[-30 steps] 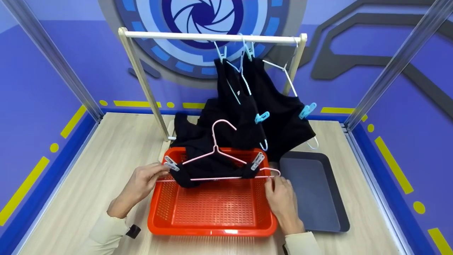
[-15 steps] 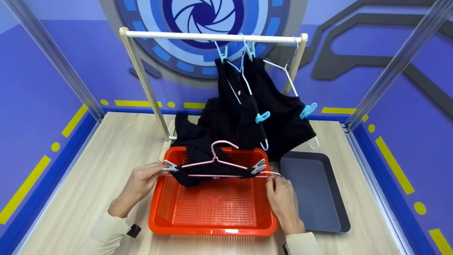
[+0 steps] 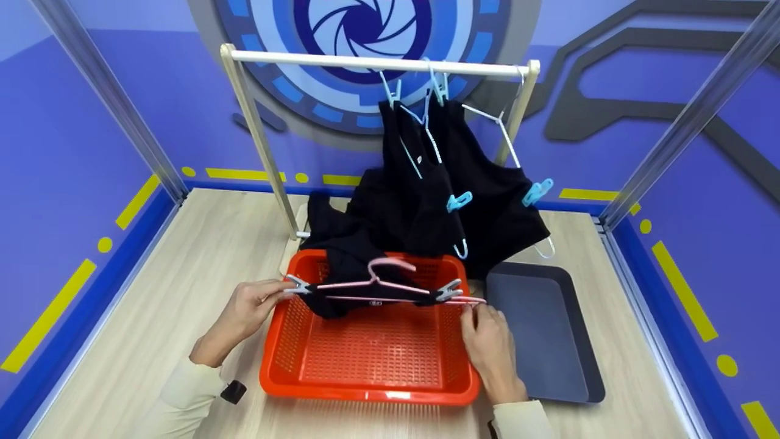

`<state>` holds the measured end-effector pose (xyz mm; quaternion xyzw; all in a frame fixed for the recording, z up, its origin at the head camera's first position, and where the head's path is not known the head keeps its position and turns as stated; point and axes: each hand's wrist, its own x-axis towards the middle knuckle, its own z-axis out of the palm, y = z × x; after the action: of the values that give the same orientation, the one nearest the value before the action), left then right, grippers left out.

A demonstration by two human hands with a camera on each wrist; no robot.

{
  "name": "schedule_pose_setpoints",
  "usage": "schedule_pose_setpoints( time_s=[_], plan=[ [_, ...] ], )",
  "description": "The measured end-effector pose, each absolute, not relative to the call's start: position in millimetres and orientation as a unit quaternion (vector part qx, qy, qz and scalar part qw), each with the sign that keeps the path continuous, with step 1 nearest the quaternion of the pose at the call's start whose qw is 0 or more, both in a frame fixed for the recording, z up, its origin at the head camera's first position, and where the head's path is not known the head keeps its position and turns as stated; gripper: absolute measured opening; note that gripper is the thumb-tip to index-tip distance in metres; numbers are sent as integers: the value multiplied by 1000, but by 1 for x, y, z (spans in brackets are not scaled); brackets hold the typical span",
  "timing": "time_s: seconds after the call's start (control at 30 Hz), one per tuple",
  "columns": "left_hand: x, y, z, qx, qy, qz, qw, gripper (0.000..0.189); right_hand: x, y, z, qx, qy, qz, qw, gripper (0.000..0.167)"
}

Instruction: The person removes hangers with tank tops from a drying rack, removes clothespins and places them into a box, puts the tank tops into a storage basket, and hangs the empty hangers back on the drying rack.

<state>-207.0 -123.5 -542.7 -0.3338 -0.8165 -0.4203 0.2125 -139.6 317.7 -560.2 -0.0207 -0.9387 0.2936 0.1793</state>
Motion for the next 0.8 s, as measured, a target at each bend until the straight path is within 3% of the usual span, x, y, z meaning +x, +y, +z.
schedule_pose_setpoints(
  time_s=[0.47, 0.8],
  plan=[
    [-209, -120, -549, -316, -805, -444, 234, 15, -139, 317, -558, -21, -941, 288, 175, 29],
    [-207, -118, -551, -314, -804, -443, 241, 15, -138, 316, -553, -6, -934, 258, 248, 19]
  ],
)
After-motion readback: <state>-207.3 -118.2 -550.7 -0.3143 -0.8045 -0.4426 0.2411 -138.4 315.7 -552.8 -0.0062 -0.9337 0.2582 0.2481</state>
